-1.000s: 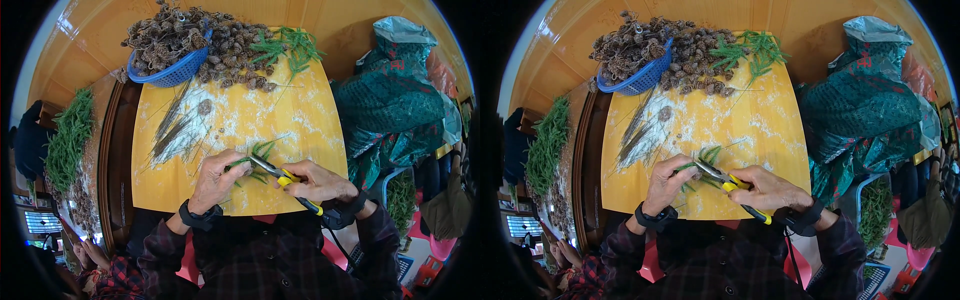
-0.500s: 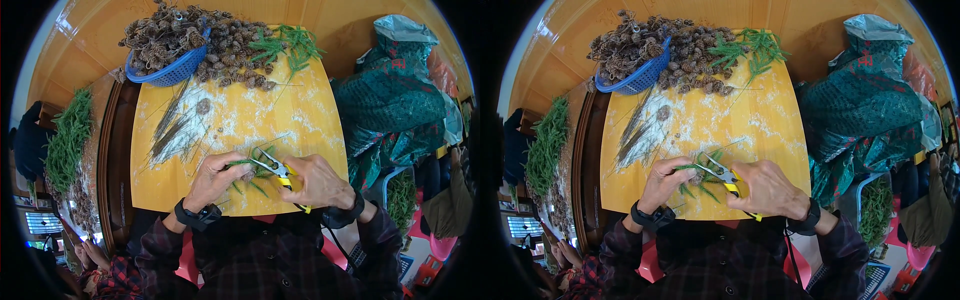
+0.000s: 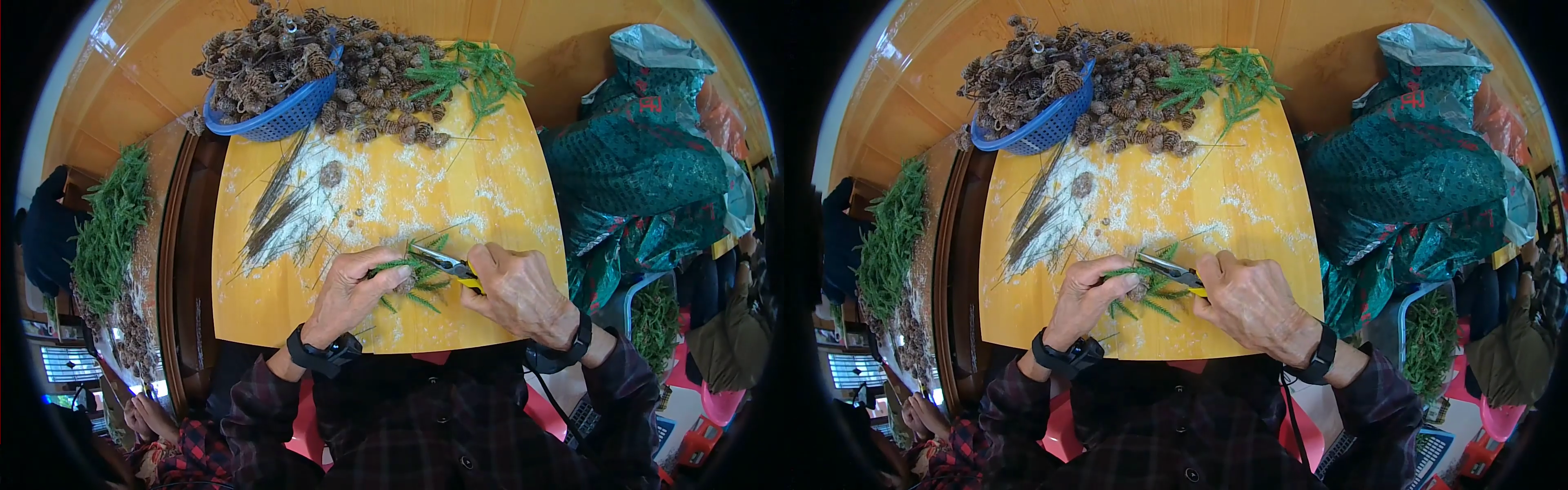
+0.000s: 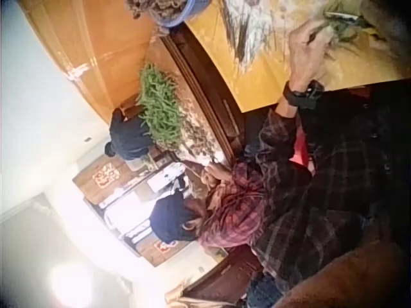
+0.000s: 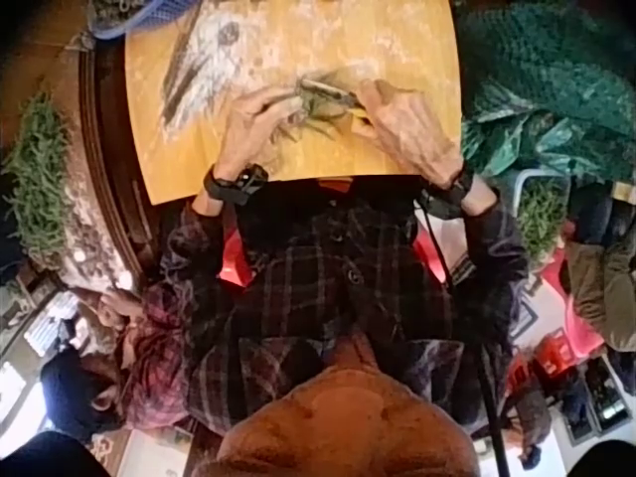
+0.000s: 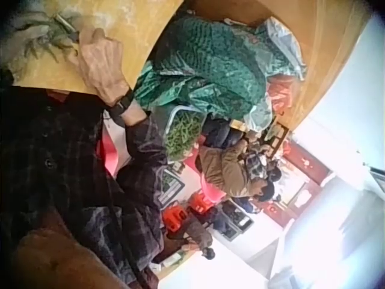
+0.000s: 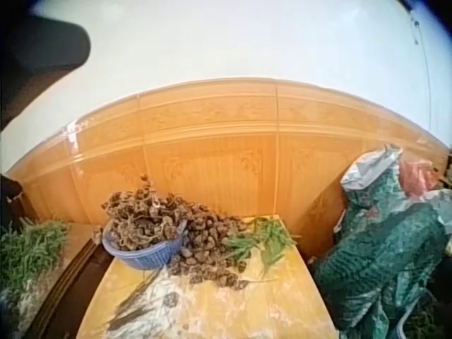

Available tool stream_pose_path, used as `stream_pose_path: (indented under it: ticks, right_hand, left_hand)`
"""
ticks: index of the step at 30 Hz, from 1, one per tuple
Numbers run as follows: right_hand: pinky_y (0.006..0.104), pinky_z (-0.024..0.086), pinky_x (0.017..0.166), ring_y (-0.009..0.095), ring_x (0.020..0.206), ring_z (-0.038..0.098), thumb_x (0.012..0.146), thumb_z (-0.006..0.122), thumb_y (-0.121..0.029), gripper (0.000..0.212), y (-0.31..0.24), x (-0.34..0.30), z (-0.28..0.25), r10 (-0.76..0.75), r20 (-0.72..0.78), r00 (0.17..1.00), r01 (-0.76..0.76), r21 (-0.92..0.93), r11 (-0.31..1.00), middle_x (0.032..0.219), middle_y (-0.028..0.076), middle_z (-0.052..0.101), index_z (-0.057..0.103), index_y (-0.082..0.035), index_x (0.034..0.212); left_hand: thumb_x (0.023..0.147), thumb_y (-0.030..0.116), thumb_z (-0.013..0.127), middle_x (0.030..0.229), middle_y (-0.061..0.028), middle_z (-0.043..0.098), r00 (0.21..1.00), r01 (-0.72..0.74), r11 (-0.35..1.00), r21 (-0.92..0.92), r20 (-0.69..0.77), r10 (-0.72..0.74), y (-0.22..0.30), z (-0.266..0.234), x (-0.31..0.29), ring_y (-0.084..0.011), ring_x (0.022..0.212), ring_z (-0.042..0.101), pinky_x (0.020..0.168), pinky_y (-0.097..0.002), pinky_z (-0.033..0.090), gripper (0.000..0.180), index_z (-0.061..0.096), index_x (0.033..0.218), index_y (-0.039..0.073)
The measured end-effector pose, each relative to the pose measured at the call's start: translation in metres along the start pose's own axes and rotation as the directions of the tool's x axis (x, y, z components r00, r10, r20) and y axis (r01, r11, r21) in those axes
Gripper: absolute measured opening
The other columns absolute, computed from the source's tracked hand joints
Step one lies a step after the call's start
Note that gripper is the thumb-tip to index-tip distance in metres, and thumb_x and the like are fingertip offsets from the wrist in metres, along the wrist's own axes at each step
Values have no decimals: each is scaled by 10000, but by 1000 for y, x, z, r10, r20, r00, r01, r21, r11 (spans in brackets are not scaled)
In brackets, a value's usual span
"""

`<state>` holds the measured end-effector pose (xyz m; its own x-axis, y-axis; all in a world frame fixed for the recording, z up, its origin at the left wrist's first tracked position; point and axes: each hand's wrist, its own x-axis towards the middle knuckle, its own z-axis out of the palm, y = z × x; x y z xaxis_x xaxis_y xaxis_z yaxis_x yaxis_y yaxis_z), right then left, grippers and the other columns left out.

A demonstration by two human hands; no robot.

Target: The person assembles a decorative piece by wrapping wire around a pinecone and a branch, then using pliers to twist and trim the wire. After securing the pinecone to the branch, they place the finished piece into a container on the floor.

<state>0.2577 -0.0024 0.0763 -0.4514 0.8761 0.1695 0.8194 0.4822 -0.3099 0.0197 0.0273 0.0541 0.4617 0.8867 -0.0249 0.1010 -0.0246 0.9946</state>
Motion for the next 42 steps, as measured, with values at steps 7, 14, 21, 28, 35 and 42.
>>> stream_pose_path:
  ticks: [7, 14, 21, 28, 35, 42]
  right_hand:
    - [395, 452, 469, 329, 546, 576, 737, 704, -200, 317, 1, 0, 4, -9, 3, 1000, 9, -25, 1000, 679, 133, 524, 454, -31, 833]
    - [383, 452, 466, 304, 561, 586, 742, 718, -240, 354, 2, 0, 5, -31, -3, 999, 31, -53, 998, 706, 124, 517, 450, -35, 846]
    - [369, 453, 473, 288, 580, 594, 747, 719, -257, 362, 2, 1, 7, -42, -8, 999, 41, -91, 995, 715, 114, 508, 450, -42, 859]
    - [381, 451, 485, 294, 583, 590, 754, 718, -260, 365, 3, 0, 5, -35, 20, 999, 37, -97, 995, 727, 121, 511, 447, -39, 861]
    - [396, 454, 506, 331, 602, 582, 760, 712, -231, 352, 6, 2, -4, -69, 72, 995, 69, 13, 998, 726, 140, 524, 445, -24, 860]
    - [440, 469, 556, 386, 632, 599, 787, 652, -239, 340, 8, 6, -13, -124, 179, 976, 83, 221, 972, 669, 208, 569, 482, 31, 905]
  left_hand:
    - [893, 74, 598, 782, -37, 653, 999, 36, 997, -68, 11, -35, -2, 1, -1, -83, 693, 588, 612, -225, 454, 118, 660, 918, -24]
    - [893, 76, 596, 783, -29, 654, 997, 74, 994, -80, 19, -73, -1, -1, -1, -77, 682, 573, 604, -221, 446, 116, 666, 907, -16]
    - [892, 108, 601, 764, -17, 651, 994, 111, 990, -87, 25, -110, 1, -2, 0, -59, 641, 542, 567, -207, 412, 136, 671, 918, -5]
    - [888, 115, 606, 753, -13, 642, 992, 122, 991, -61, 34, -120, -4, -5, 2, -58, 635, 546, 557, -209, 412, 152, 674, 950, -6]
    - [867, 87, 628, 768, -33, 648, 992, 60, 993, -103, 119, -48, -4, -12, 5, -85, 655, 574, 575, -232, 438, 154, 664, 968, -23]
    - [806, 59, 676, 872, -126, 643, 912, -368, 893, 259, 287, 293, -6, -28, 18, -199, 759, 598, 663, -297, 461, 231, 624, 999, -57]
